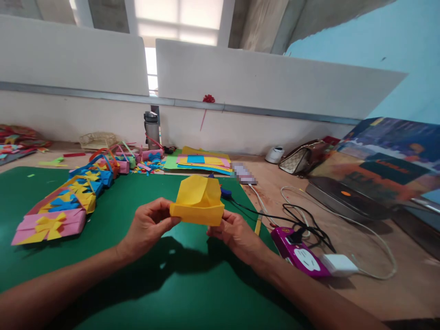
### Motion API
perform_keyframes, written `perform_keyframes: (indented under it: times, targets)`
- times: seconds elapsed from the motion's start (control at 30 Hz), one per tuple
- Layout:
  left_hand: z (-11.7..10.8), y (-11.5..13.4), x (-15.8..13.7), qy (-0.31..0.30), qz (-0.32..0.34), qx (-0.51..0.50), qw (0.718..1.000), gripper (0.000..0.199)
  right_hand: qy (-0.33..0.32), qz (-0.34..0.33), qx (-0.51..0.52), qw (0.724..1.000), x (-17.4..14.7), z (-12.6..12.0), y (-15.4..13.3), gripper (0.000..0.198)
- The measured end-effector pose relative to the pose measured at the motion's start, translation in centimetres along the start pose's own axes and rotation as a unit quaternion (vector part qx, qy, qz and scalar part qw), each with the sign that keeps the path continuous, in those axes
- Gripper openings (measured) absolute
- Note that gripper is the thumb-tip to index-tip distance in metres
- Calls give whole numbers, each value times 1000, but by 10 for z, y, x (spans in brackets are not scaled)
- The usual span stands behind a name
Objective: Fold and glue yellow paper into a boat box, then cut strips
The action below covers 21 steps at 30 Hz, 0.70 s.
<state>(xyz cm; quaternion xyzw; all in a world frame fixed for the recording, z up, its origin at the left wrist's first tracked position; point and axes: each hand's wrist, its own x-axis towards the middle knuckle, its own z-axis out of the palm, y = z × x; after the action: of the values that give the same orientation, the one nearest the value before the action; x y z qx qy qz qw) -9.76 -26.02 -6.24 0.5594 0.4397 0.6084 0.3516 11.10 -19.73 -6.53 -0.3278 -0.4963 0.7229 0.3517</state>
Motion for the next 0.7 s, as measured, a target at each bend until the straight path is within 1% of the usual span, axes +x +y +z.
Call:
perform_keyframes:
  times: [0.07, 0.13, 0.17, 0.23, 0.3, 0.37, 0.4, 0.47, 0.53, 0.57, 0.63, 0.7]
  targets:
    - [-1, 1, -1, 13, 42, 38, 998, 16, 50, -40, -48, 997, 0, -1, -2, 35]
    - [-1, 2, -1, 20, 81, 79, 993, 13, 117, -127, -115, 978, -2, -2, -7, 29]
    - [-1, 2, -2, 23, 96, 100, 990, 12, 146, -184, -155, 960, -5, -2, -11, 26]
    - [1, 1, -3, 24, 117, 141, 983, 10, 178, -293, -248, 906, -11, 0, -17, 17]
    - [3, -1, -5, 23, 125, 171, 977, 9, 154, -366, -351, 848, -18, 3, -19, 11]
    - [6, -4, -8, 21, 133, 194, 972, 11, 100, -404, -441, 796, -23, 8, -16, 8]
    - [8, -6, -10, 19, 137, 205, 969, 11, 76, -412, -474, 775, -25, 11, -13, 8]
    - [12, -9, -13, 13, 151, 229, 961, 12, 45, -420, -513, 747, -25, 16, -6, 10]
    - [15, -12, -17, 1, 177, 253, 951, 11, 27, -413, -533, 738, -24, 19, -2, 9]
    - [16, -13, -19, -6, 194, 262, 945, 11, 17, -406, -536, 740, -23, 21, 0, 7]
    - [18, -16, -22, -25, 235, 273, 933, 13, -7, -396, -527, 752, -21, 22, 0, 11]
    - [17, -17, -24, -49, 263, 280, 922, 21, -36, -394, -506, 767, -20, 23, -2, 15]
